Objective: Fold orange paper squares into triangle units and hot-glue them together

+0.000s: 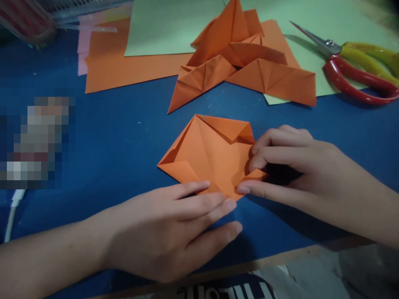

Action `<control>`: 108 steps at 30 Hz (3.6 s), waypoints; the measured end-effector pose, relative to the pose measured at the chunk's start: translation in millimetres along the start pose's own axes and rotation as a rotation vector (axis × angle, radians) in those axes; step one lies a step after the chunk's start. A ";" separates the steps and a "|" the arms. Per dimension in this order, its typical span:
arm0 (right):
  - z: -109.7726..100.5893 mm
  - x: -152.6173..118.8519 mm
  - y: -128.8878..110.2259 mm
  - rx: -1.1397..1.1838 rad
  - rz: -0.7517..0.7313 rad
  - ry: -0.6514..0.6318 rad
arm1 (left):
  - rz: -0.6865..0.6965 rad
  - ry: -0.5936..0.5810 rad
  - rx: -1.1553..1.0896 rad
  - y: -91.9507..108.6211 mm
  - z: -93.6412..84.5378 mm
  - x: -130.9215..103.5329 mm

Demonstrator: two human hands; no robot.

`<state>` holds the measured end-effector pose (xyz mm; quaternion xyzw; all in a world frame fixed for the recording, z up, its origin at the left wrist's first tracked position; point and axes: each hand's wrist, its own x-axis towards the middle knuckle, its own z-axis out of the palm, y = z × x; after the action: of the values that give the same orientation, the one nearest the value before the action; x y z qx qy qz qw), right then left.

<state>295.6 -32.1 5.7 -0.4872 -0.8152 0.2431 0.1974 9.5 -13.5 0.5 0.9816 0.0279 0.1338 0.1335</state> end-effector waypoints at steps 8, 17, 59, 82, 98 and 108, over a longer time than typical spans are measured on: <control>-6.0 9.9 -6.7 0.016 0.106 -0.042 | -0.138 0.165 -0.322 -10.5 1.4 3.0; -2.6 7.4 -3.9 0.022 0.101 -0.022 | -0.195 0.136 -0.431 -12.2 -0.6 3.3; -12.2 -5.5 23.4 -0.166 -0.411 -0.008 | -0.154 0.009 -0.433 -20.9 -9.8 0.8; -0.7 24.8 7.5 -0.331 -0.631 -0.069 | -0.250 0.033 -0.425 -17.6 -12.3 18.6; -0.3 24.6 -4.6 -0.347 -0.649 -0.066 | -0.134 0.122 -0.172 -20.0 -5.9 12.8; 0.8 18.9 -14.7 -0.338 -0.592 -0.053 | -0.158 0.082 -0.204 -19.2 -10.7 13.5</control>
<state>276.4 -21.5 15.3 -0.2486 -0.9549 0.0493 0.1547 19.2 8.9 8.7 0.9514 0.0967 0.1648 0.2416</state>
